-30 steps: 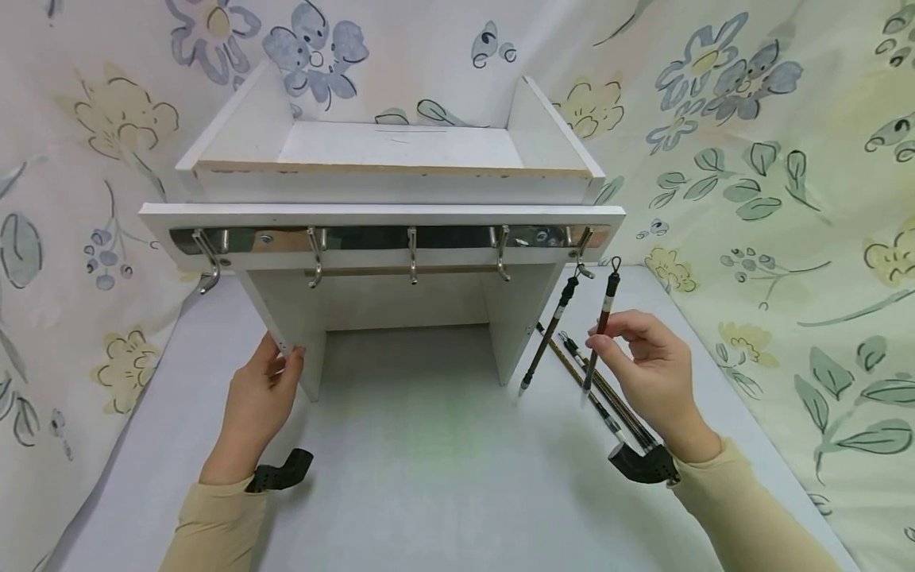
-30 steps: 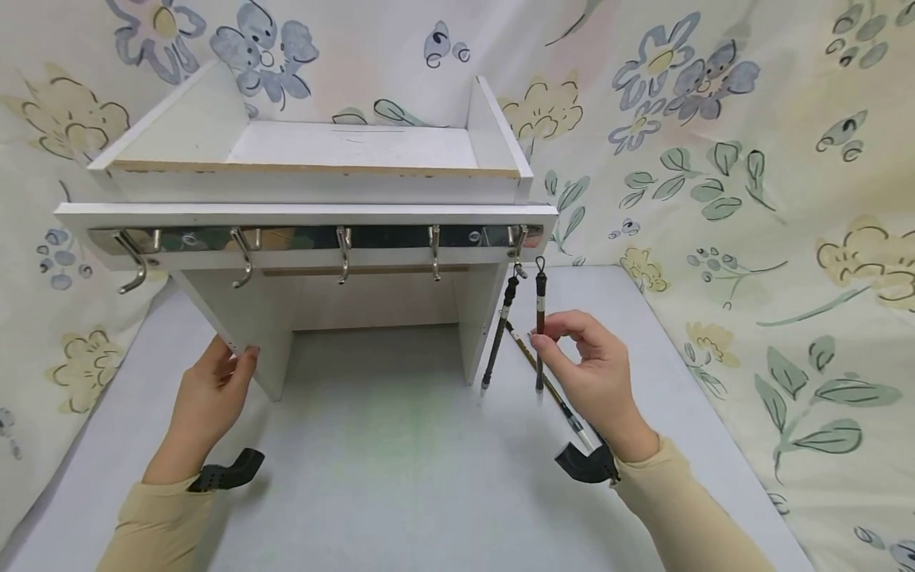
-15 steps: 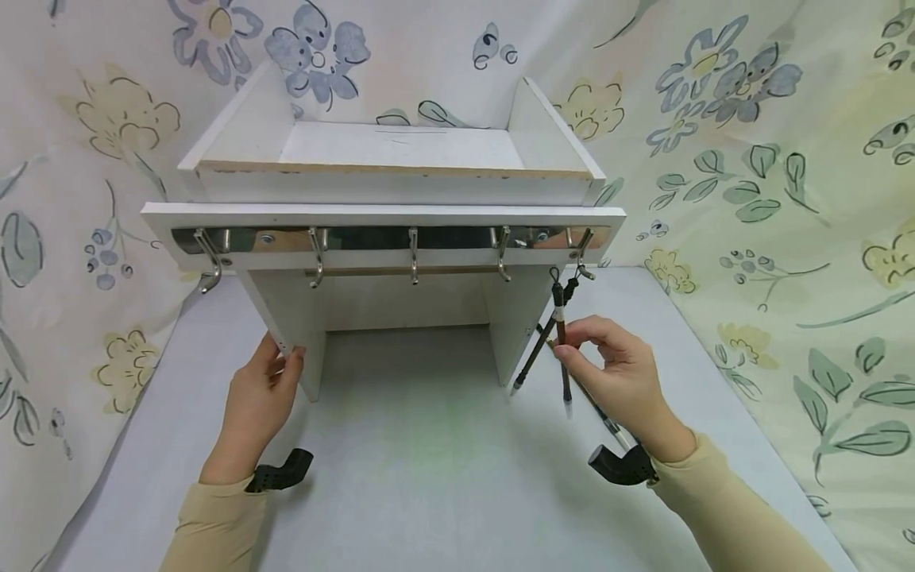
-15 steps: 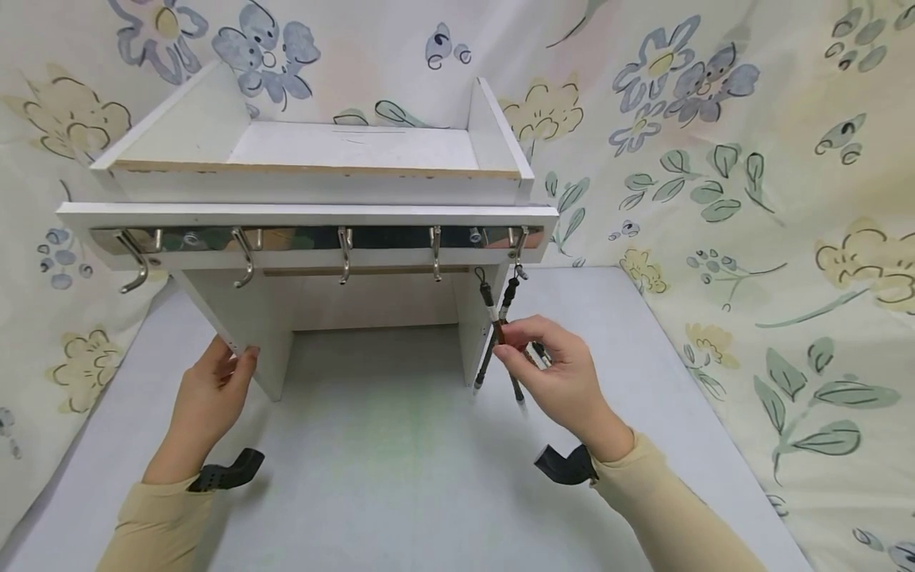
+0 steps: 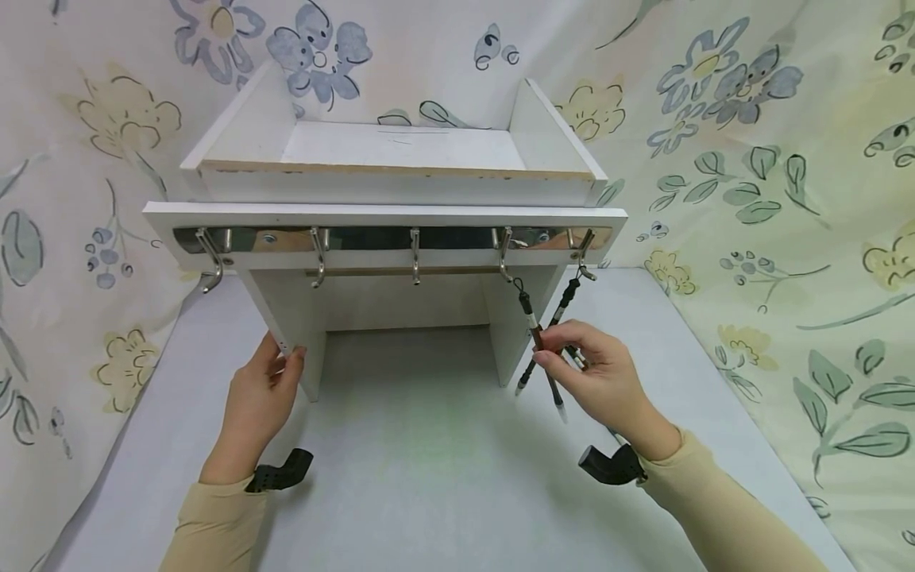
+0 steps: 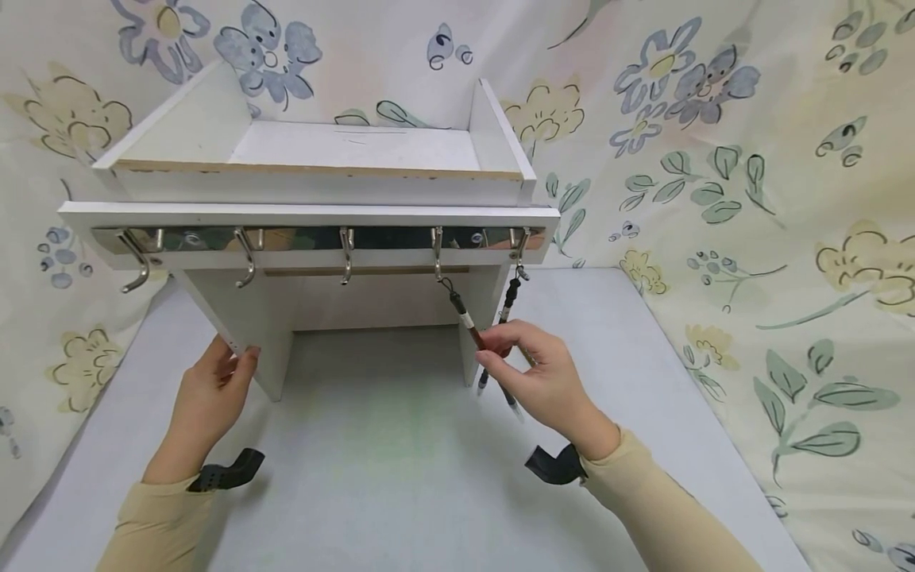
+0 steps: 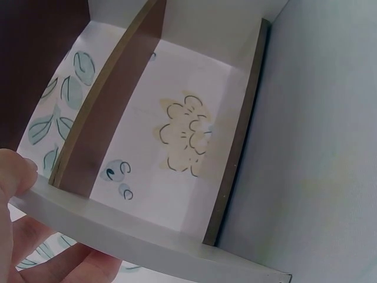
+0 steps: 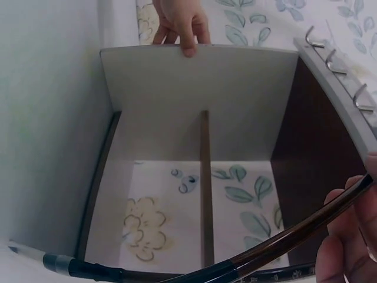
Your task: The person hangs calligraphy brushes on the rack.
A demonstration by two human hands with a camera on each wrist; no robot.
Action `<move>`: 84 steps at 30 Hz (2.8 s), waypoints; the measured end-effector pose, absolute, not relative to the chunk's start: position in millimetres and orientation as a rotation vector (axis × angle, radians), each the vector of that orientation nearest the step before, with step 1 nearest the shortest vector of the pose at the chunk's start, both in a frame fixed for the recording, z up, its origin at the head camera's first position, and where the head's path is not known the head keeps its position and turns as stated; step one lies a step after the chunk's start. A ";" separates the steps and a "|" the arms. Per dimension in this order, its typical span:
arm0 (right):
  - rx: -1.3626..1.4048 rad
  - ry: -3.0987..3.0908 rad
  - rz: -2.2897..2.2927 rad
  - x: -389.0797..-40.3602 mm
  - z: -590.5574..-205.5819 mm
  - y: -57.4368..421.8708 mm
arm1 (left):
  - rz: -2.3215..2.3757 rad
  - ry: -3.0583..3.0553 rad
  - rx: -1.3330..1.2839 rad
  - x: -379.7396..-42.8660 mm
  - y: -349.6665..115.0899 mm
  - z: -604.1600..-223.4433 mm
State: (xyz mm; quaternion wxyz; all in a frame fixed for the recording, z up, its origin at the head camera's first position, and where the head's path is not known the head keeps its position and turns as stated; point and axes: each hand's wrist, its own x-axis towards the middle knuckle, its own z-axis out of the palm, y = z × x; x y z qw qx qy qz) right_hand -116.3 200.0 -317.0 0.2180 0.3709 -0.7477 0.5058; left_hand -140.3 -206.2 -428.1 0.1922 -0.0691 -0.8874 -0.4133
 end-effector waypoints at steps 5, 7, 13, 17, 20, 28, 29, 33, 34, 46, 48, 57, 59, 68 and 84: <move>1.022 -2.103 1.363 -117.9 -317.5 198.6 | -1.157 -2.481 -0.197 -140.4 -205.6 -427.2; 1.018 -2.111 1.352 -118.6 -318.3 198.5 | -1.154 -2.479 -0.197 -140.5 -205.1 -426.8; 1.028 -2.110 1.359 -119.6 -318.9 197.9 | -1.154 -2.479 -0.197 -140.5 -204.6 -426.5; 1.025 -2.112 1.356 -119.4 -317.5 196.4 | -1.152 -2.479 -0.197 -141.1 -206.0 -427.8; 1.023 -2.113 1.353 -119.4 -316.8 195.7 | -1.148 -2.475 -0.199 -141.5 -206.5 -428.5; 1.013 -2.122 1.354 -119.3 -317.7 195.1 | -1.141 -2.475 -0.198 -140.9 -206.7 -428.8; 1.008 -2.126 1.352 -119.0 -318.0 195.2 | -1.143 -2.475 -0.197 -140.7 -206.7 -428.8; 0.993 -2.133 1.347 -118.3 -319.1 195.8 | -1.144 -2.477 -0.198 -140.4 -206.5 -428.9; 0.991 -2.133 1.347 -118.2 -319.3 195.8 | -1.144 -2.475 -0.198 -140.3 -206.5 -428.7; 0.976 -2.098 1.394 -117.9 -317.8 193.6 | -1.145 -2.469 -0.203 -139.4 -206.2 -427.2; 0.971 -2.102 1.401 -117.5 -318.3 193.5 | -1.146 -2.471 -0.204 -139.2 -206.2 -426.9; 0.906 -2.155 1.401 -116.4 -324.5 196.5 | -1.153 -2.474 -0.204 -139.2 -205.4 -426.5; 0.907 -2.160 1.414 -117.1 -326.3 195.5 | -1.152 -2.477 -0.204 -139.0 -205.6 -426.8; 0.881 -2.212 1.391 -130.3 -354.6 186.2 | -1.138 -2.467 -0.226 -138.8 -207.0 -427.9; 0.811 -2.249 1.259 -139.9 -367.6 163.5 | -1.155 -2.473 -0.229 -137.7 -206.3 -426.4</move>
